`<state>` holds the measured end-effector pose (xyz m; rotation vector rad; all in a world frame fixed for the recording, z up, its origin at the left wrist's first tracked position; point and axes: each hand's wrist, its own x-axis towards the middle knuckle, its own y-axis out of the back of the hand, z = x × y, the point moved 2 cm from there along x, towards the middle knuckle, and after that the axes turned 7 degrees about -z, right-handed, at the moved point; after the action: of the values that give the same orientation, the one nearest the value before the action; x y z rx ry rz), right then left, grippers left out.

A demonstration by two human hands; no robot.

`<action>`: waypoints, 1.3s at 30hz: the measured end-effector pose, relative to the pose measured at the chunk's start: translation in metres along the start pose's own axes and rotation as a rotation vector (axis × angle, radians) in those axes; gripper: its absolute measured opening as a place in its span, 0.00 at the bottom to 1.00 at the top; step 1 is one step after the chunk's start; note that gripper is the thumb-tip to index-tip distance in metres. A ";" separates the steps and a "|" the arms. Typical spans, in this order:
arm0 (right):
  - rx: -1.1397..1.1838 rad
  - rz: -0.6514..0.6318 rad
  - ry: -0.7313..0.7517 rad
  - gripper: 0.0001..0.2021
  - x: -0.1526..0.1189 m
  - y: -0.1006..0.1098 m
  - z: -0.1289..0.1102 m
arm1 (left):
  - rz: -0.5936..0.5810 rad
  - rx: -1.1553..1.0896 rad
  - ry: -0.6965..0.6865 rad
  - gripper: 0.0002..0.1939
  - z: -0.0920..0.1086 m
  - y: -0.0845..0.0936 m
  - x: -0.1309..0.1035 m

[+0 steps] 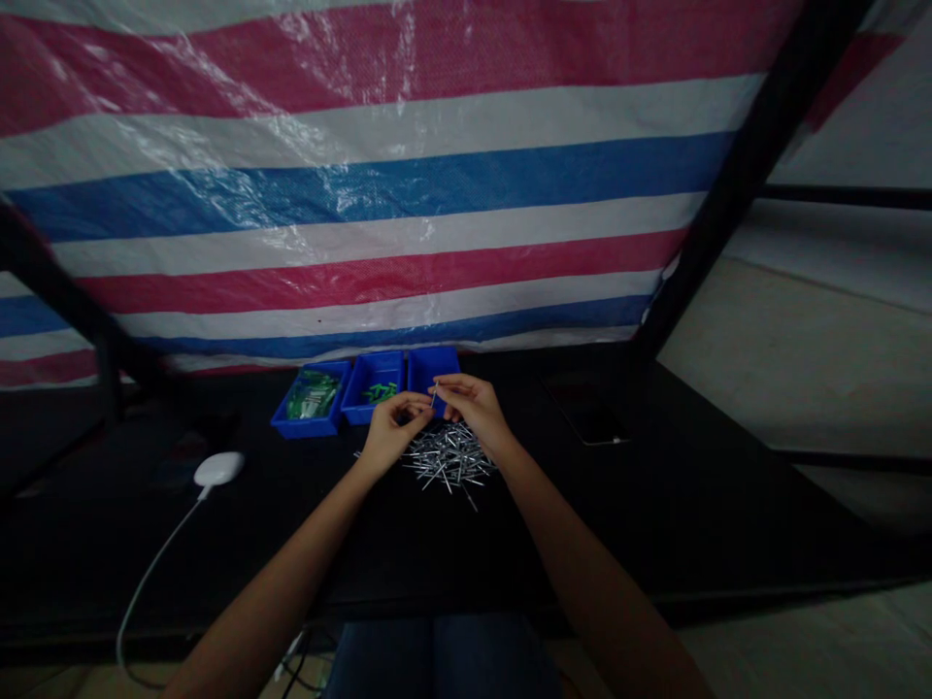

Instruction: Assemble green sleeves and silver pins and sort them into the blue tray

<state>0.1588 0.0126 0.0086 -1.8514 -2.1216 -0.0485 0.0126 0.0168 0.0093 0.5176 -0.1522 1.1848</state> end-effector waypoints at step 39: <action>-0.860 -0.159 0.157 0.10 -0.010 -0.020 0.004 | 0.115 -0.179 0.015 0.11 0.002 0.014 0.004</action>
<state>0.1391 0.0008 0.0060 -1.9545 -2.3062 -1.2693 0.0018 0.0232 0.0171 0.3459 -0.2756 1.2728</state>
